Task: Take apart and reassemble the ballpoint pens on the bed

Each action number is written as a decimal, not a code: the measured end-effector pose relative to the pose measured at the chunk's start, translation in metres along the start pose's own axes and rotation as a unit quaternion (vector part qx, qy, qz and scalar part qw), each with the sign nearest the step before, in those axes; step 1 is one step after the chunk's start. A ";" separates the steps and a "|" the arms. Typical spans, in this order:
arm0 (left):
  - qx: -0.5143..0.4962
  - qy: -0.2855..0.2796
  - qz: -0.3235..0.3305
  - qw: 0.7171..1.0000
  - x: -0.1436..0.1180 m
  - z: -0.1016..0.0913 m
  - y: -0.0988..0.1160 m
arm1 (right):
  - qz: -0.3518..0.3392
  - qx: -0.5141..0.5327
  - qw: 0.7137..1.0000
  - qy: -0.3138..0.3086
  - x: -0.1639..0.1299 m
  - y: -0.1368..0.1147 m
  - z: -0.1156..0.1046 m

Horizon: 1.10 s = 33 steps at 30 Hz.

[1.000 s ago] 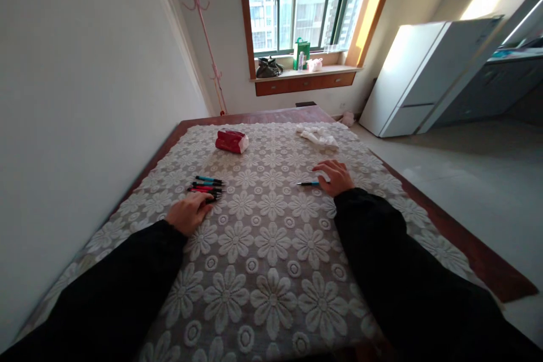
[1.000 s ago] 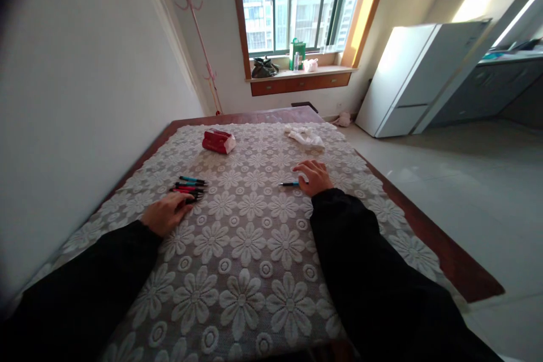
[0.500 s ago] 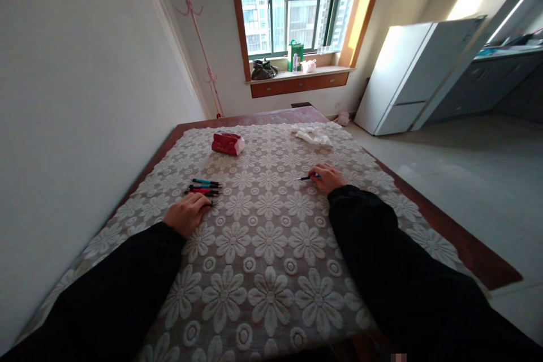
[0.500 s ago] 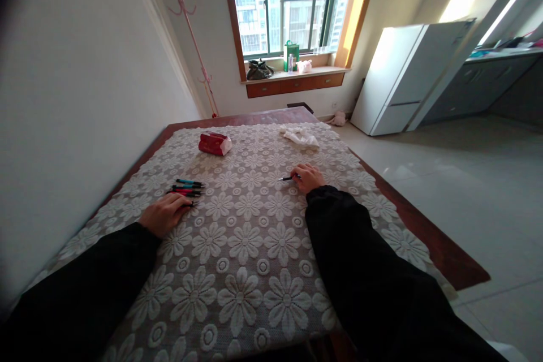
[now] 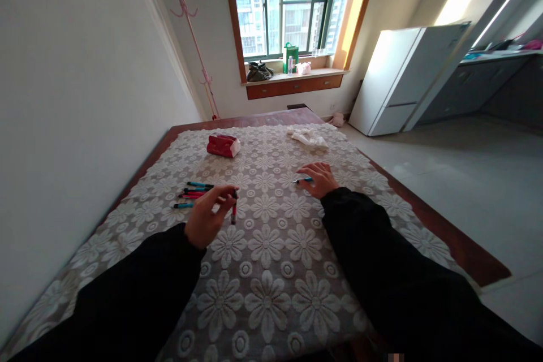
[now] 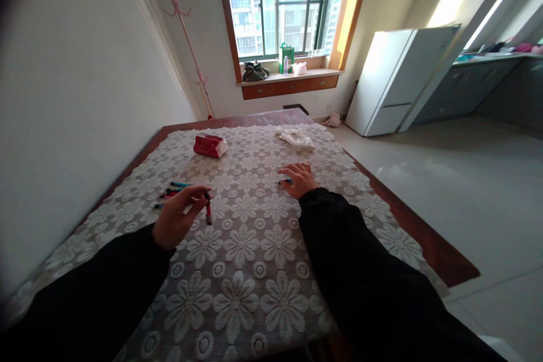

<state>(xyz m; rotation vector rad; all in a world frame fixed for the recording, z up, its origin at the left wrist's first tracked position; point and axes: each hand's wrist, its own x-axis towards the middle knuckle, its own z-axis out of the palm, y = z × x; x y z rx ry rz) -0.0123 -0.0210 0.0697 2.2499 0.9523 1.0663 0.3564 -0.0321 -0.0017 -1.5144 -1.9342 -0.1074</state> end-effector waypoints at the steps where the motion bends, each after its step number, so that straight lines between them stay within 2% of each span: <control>1: -0.066 0.011 -0.025 0.997 0.007 0.012 0.008 | 0.000 0.052 0.999 -0.010 0.001 -0.005 0.001; 3: -0.207 0.015 -0.083 0.975 0.020 0.039 0.015 | -0.007 0.180 0.982 -0.054 0.003 -0.019 0.004; 5: -0.310 0.006 -0.128 0.942 0.030 0.067 0.011 | -0.017 0.267 0.956 -0.118 0.002 -0.035 0.009; 7: -0.355 -0.011 -0.165 0.920 0.034 0.091 0.000 | -0.008 0.238 0.958 -0.157 0.000 -0.049 0.014; 8: -0.351 -0.025 -0.174 0.920 0.034 0.100 -0.007 | 0.001 0.193 0.966 -0.169 -0.001 -0.054 0.015; 10: -0.275 -0.064 -0.148 0.948 0.032 0.109 -0.022 | 0.018 0.089 0.976 -0.198 -0.004 -0.060 0.017; 12: -0.132 -0.092 -0.062 0.985 0.028 0.110 -0.034 | 0.017 0.008 0.972 -0.235 -0.006 -0.062 0.017; 13: -0.061 -0.100 -0.010 0.993 0.026 0.107 -0.038 | 0.012 -0.019 0.967 -0.253 -0.007 -0.062 0.016; 15: 0.048 -0.111 0.077 0.990 0.024 0.101 -0.041 | -0.006 -0.055 0.959 -0.277 -0.009 -0.063 0.015; 17: 0.113 -0.132 0.123 0.977 0.023 0.095 -0.039 | -0.025 -0.077 0.954 -0.290 -0.010 -0.065 0.015; 19: 0.159 -0.169 0.133 0.964 0.024 0.091 -0.035 | -0.051 -0.087 0.952 -0.290 -0.010 -0.068 0.014; 22: 0.209 -0.205 0.097 0.951 0.024 0.091 -0.029 | -0.113 -0.093 0.955 -0.260 -0.008 -0.071 0.015; 25: 0.215 -0.188 0.077 0.955 0.023 0.093 -0.028 | -0.146 -0.102 0.960 -0.216 -0.008 -0.071 0.016; 29: 0.168 -0.154 0.124 0.966 0.023 0.095 -0.033 | -0.126 -0.095 0.970 -0.187 -0.012 -0.066 0.018; 33: 0.168 -0.151 0.088 0.970 0.023 0.095 -0.035 | -0.137 -0.059 0.975 -0.162 -0.014 -0.063 0.019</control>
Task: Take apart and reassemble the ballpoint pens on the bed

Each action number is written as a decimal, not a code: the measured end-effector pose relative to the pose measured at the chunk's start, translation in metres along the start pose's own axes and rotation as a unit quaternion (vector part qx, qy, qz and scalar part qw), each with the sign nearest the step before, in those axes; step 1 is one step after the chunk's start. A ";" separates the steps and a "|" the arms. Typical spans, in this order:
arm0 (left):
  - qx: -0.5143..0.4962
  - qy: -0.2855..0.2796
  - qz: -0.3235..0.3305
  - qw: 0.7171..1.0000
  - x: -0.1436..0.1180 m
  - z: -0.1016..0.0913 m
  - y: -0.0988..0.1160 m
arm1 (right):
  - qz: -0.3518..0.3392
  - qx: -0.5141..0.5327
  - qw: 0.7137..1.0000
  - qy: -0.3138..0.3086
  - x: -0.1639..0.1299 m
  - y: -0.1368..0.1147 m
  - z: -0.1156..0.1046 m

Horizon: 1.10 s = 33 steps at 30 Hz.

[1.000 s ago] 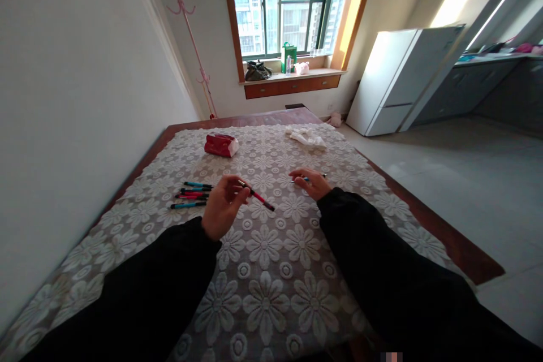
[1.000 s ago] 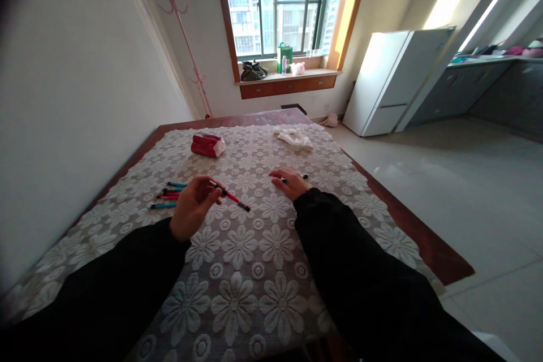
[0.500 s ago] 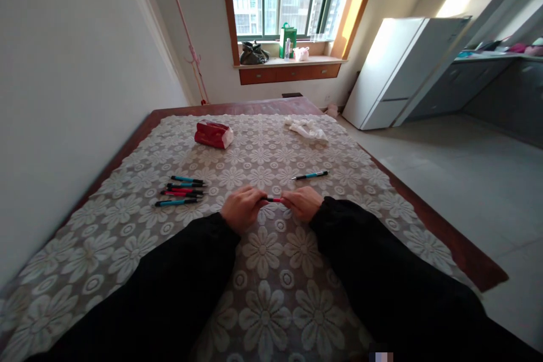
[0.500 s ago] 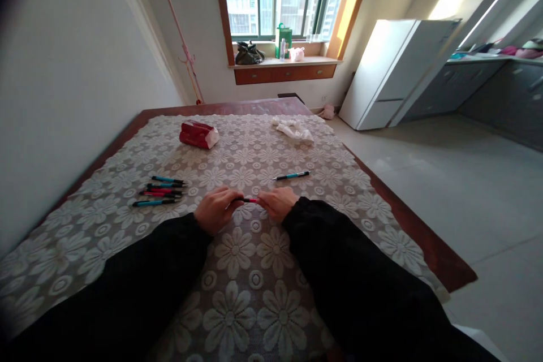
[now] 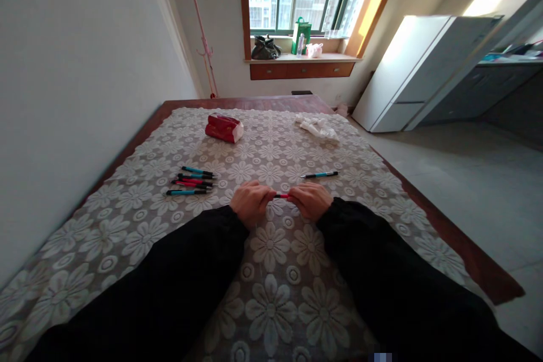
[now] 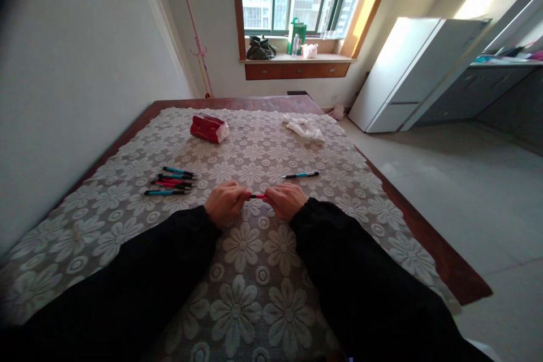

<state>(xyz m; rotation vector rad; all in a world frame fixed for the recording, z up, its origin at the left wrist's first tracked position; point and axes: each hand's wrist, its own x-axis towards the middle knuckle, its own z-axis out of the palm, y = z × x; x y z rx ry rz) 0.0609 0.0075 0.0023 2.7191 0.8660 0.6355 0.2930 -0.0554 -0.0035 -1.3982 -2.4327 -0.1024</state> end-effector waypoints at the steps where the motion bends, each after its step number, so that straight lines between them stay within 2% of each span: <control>1: -0.006 0.007 -0.003 1.000 0.000 -0.001 0.000 | 0.000 0.002 1.000 0.008 0.000 0.000 0.000; 4: -0.027 0.027 0.018 0.999 0.000 -0.002 0.002 | 0.004 0.005 1.000 0.011 0.001 0.000 0.000; 8: -0.016 0.019 0.016 1.000 0.000 -0.002 0.002 | 0.006 0.009 1.000 0.022 0.001 -0.002 0.000; 11: -0.024 0.050 0.014 0.998 0.000 -0.001 0.001 | 0.019 0.011 0.999 0.028 0.000 -0.003 0.000; 15: -0.009 0.012 0.008 1.000 0.000 0.000 0.000 | -0.008 0.035 0.999 0.023 -0.001 -0.004 -0.001; 17: -0.008 0.020 0.008 1.000 0.000 -0.001 0.000 | -0.026 0.042 0.998 0.034 0.000 -0.004 -0.002; 20: -0.014 0.043 0.035 0.998 0.000 -0.002 0.000 | -0.018 0.048 0.997 0.053 0.001 -0.004 -0.001; 24: 0.002 0.011 0.016 1.000 0.000 0.000 0.001 | -0.007 0.041 0.998 0.038 0.001 -0.004 0.002; 27: -0.005 0.014 -0.009 1.000 -0.001 0.001 0.001 | -0.014 0.026 0.999 0.030 0.000 -0.002 0.005; 30: -0.034 0.021 0.006 0.999 0.000 0.002 0.000 | -0.023 0.029 0.999 0.037 0.000 -0.002 0.005; 33: -0.019 0.012 0.007 1.000 0.000 0.001 0.000 | -0.021 0.037 0.998 0.040 0.000 -0.004 0.003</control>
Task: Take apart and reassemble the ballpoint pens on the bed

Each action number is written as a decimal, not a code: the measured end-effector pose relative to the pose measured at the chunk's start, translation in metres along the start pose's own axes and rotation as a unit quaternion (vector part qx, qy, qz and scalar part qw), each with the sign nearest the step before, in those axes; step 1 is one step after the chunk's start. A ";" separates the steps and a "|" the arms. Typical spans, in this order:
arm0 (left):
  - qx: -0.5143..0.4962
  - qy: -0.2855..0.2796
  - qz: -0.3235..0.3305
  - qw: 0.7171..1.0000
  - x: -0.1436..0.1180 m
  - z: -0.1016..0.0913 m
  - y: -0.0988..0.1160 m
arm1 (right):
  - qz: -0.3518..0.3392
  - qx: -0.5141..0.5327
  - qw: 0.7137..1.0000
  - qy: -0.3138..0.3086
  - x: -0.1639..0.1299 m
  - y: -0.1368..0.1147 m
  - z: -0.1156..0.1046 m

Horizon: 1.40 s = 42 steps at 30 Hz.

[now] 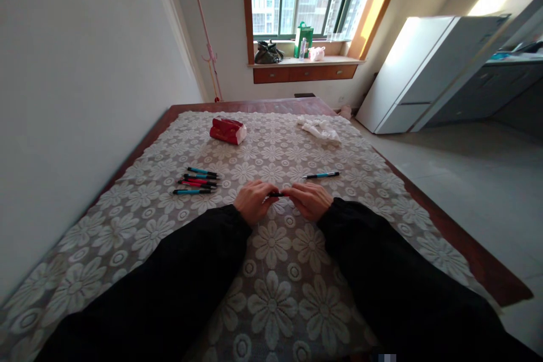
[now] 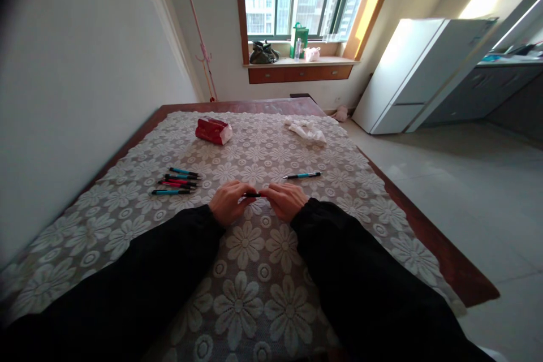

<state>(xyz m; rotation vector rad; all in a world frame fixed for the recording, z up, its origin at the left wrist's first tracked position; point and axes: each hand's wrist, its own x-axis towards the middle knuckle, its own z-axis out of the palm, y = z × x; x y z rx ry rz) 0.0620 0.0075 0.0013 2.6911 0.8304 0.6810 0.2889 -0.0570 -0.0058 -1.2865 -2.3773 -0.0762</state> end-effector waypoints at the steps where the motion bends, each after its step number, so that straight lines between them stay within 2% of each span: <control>1: 0.014 -0.005 -0.002 1.000 0.000 -0.001 0.001 | 0.002 -0.003 1.000 0.001 0.000 -0.001 -0.001; 6: 0.046 -0.027 0.004 0.999 0.000 -0.004 0.005 | 0.007 -0.045 0.999 0.010 0.003 -0.003 -0.002; 12: 0.024 -0.023 -0.043 0.999 0.000 -0.002 0.000 | 0.047 -0.020 0.998 0.033 0.003 0.002 -0.001; 19: 0.003 -0.014 -0.041 0.999 0.000 -0.002 0.002 | 0.071 -0.013 0.997 -0.015 0.000 0.003 -0.001; 24: 0.020 0.008 -0.119 0.993 0.001 -0.004 0.002 | 0.150 -0.001 0.989 0.000 -0.002 0.014 -0.002; 27: 0.020 0.016 -0.154 0.988 0.002 -0.003 0.000 | 0.173 -0.001 0.985 0.005 -0.002 0.017 -0.003; 30: -0.024 0.025 -0.162 0.986 0.003 -0.002 -0.003 | 0.161 -0.007 0.987 0.000 -0.002 0.015 -0.003; 35: -0.139 -0.002 -0.113 0.984 0.005 0.000 -0.005 | 0.110 -0.006 0.994 -0.003 0.000 0.004 -0.002; 42: -0.109 -0.001 -0.137 0.985 0.003 0.000 -0.004 | 0.132 -0.025 0.991 0.000 -0.001 0.013 -0.012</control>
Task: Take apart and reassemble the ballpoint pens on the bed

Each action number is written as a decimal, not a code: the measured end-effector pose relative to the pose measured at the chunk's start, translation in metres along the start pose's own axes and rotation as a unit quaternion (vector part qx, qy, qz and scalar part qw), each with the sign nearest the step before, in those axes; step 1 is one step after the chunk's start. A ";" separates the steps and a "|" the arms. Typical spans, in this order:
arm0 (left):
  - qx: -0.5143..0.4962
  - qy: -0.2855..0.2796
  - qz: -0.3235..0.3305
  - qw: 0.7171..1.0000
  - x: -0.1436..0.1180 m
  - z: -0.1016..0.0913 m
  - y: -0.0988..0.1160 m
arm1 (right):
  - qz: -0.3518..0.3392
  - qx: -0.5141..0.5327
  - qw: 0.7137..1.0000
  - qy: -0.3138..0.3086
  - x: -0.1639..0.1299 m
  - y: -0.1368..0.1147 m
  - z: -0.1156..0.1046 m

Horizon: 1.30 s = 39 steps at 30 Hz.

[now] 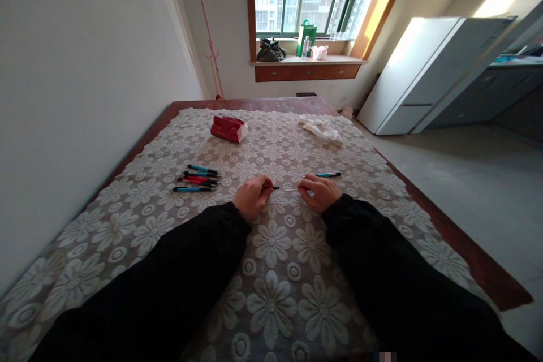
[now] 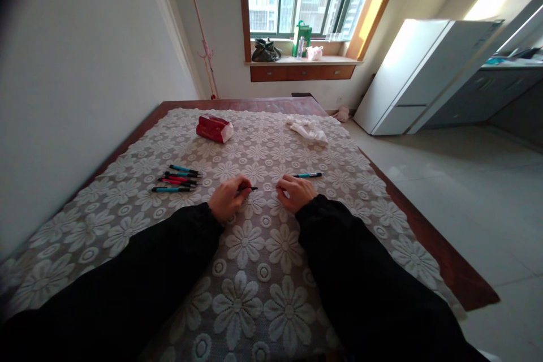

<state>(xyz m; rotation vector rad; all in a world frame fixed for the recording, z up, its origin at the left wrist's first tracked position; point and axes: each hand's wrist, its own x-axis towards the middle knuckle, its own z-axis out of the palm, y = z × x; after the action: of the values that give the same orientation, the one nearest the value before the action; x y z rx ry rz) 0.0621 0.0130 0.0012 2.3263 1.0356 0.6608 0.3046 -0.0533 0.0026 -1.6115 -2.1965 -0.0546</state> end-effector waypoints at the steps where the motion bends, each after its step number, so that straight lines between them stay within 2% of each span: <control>1: 0.005 0.000 0.001 1.000 0.000 0.000 0.000 | 0.000 0.002 1.000 -0.001 0.000 0.001 -0.001; 5: 0.015 0.000 0.003 1.000 0.000 -0.001 0.001 | -0.029 0.024 0.999 -0.030 -0.001 -0.005 0.002; 10: 0.067 -0.031 0.050 0.996 -0.001 -0.002 0.004 | -0.028 0.012 0.997 -0.070 0.000 -0.015 0.004; 15: 0.058 -0.036 0.056 0.996 -0.001 -0.002 0.001 | 0.007 -0.014 0.994 -0.106 0.002 0.006 -0.011; 18: 0.036 -0.035 0.047 0.998 0.001 -0.002 0.000 | 0.008 -0.008 0.996 -0.088 0.003 0.019 -0.013; 21: -0.005 -0.026 0.024 0.999 0.002 -0.002 -0.001 | -0.064 0.009 0.996 -0.059 0.002 0.017 -0.005; 23: -0.024 -0.001 0.010 1.000 0.003 -0.002 0.000 | -0.118 -0.006 0.992 -0.048 0.002 0.010 0.000; 25: -0.010 0.024 0.006 1.000 0.003 -0.003 0.001 | -0.142 -0.036 0.989 -0.031 0.002 0.003 0.001; 28: 0.037 0.032 0.014 0.999 0.002 -0.004 0.002 | -0.135 -0.067 0.989 -0.002 0.002 -0.003 -0.004; 32: 0.053 0.030 0.009 0.998 0.001 -0.003 0.001 | -0.113 -0.056 0.992 -0.007 0.003 0.002 -0.010; 36: 0.061 0.045 0.005 0.997 0.002 -0.002 -0.001 | -0.080 -0.055 0.995 -0.001 0.002 0.009 -0.008; 39: 0.081 0.052 0.031 0.995 0.000 -0.003 0.001 | -0.071 -0.060 0.996 0.010 0.001 0.008 -0.006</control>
<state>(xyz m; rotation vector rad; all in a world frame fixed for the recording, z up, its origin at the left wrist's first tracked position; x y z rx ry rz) 0.0607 0.0133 0.0043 2.4953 1.1054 0.7541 0.3137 -0.0509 0.0065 -1.5054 -2.3282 -0.2480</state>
